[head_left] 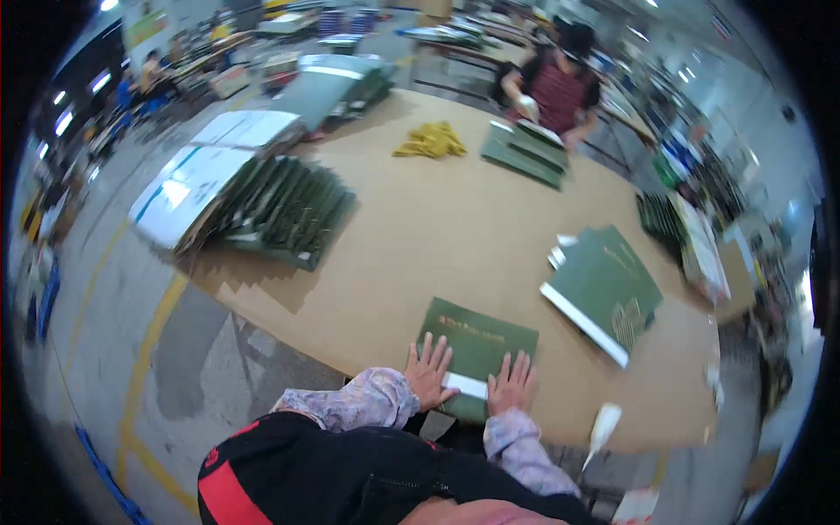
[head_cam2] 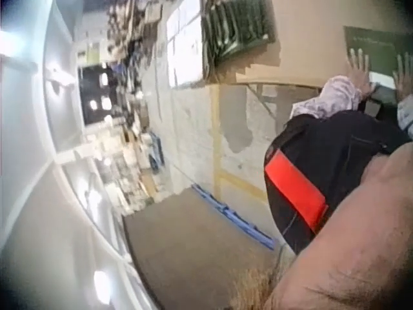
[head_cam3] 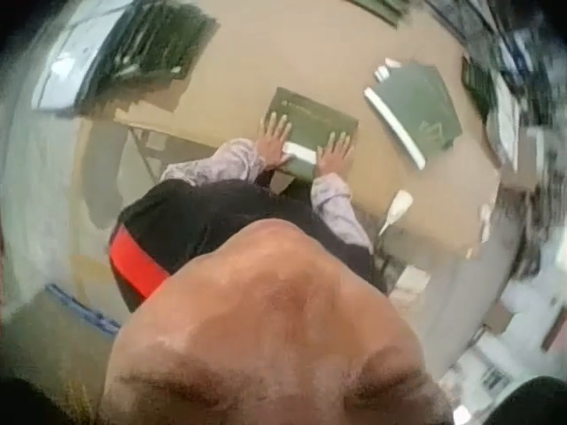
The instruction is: Applying glue to and assembling green paper folders in a manufacturing facility.
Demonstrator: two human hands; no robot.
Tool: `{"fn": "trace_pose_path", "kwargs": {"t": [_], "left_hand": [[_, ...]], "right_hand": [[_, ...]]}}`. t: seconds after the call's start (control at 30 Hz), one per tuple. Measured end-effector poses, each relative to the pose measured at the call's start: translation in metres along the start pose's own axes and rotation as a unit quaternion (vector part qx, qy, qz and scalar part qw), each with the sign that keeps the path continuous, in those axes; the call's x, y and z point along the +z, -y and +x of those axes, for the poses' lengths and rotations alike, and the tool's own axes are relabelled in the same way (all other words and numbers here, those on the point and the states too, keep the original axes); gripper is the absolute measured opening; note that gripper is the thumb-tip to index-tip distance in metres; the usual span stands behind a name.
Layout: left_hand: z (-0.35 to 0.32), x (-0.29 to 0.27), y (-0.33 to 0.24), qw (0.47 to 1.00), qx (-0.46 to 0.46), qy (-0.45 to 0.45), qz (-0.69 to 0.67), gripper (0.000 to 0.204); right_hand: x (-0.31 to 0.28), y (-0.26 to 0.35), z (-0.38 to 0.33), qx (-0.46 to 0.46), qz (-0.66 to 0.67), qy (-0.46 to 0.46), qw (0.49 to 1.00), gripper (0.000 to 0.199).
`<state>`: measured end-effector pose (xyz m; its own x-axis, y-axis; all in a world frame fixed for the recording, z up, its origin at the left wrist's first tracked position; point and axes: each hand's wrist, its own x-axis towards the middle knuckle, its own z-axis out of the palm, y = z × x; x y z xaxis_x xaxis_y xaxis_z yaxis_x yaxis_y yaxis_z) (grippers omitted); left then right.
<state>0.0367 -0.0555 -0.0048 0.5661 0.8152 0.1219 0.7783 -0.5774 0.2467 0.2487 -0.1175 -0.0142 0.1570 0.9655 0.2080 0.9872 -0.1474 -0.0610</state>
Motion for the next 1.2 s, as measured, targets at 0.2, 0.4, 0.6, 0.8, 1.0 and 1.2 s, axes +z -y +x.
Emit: {"fn": "trace_pose_path", "kwargs": {"t": [0.2,0.4,0.6,0.8,1.0,1.2], "left_hand": [[0.011,0.007,-0.005,0.997,0.041,0.06,-0.035,0.093],[0.01,0.0,-0.006,0.996,0.044,0.07,-0.038,0.091],[0.013,0.004,-0.003,0.996,0.044,0.062,-0.051,0.089],[0.011,-0.006,0.0,0.996,0.049,0.07,-0.035,0.089],[0.018,0.002,-0.004,0.991,0.071,0.109,0.006,0.092],[0.032,-0.023,0.031,0.967,0.199,0.159,0.018,0.088]], "right_hand": [[0.017,0.022,0.018,0.016,0.001,-0.012,1.0,0.068],[0.042,0.023,0.123,0.05,0.07,-0.001,0.996,0.059],[0.056,0.047,0.19,-0.007,0.129,-0.021,0.991,0.05],[0.06,0.056,0.193,-0.042,0.178,-0.053,0.982,0.045],[0.074,0.044,0.188,-0.025,0.17,-0.036,0.984,0.046],[0.062,0.05,0.189,-0.025,0.23,-0.084,0.969,0.041]]}}
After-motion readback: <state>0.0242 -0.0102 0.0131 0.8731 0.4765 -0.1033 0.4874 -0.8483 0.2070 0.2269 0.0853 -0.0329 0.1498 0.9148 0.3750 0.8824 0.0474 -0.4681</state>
